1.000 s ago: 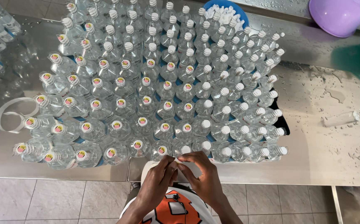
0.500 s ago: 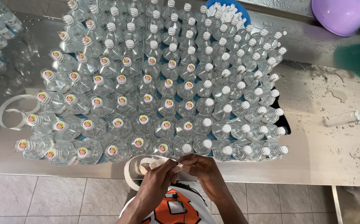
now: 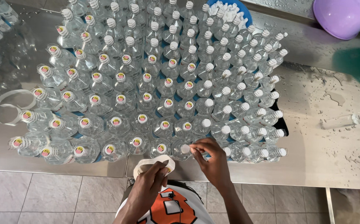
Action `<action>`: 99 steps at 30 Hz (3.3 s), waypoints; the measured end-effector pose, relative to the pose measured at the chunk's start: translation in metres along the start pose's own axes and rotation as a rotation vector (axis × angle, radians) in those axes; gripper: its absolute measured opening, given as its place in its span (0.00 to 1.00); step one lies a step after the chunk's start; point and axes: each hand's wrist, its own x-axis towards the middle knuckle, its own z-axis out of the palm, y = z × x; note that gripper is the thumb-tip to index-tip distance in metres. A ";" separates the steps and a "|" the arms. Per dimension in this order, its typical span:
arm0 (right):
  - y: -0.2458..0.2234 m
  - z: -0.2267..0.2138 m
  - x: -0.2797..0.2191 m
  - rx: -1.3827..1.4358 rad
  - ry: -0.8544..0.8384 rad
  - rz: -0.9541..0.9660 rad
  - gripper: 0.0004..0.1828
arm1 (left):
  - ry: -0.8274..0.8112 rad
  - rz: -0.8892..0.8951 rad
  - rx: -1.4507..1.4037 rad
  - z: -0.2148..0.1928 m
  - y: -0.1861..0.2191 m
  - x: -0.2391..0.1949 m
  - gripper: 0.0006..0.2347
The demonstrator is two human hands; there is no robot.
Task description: The person applies round stickers to the caps of many clear plastic bottles arranged on a metal table. They peel each sticker from a roll and press it onto a bottle cap, working systematically across the rows.
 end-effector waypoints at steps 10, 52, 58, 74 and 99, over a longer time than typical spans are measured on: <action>0.021 0.025 -0.008 -0.315 0.113 -0.199 0.08 | 0.063 0.216 -0.048 0.001 0.004 0.003 0.11; -0.030 -0.004 -0.017 -0.196 -0.067 -0.061 0.13 | 0.082 0.007 -0.240 0.007 0.003 0.014 0.18; -0.054 0.012 -0.031 -0.066 -0.072 -0.109 0.15 | -0.099 0.152 -0.202 0.000 0.028 0.002 0.12; -0.044 0.031 -0.050 0.612 0.035 0.475 0.06 | -0.135 0.276 -0.049 -0.011 0.013 0.002 0.08; 0.048 -0.009 -0.019 -0.384 0.285 -0.075 0.08 | -0.094 0.124 0.010 0.003 0.003 0.004 0.11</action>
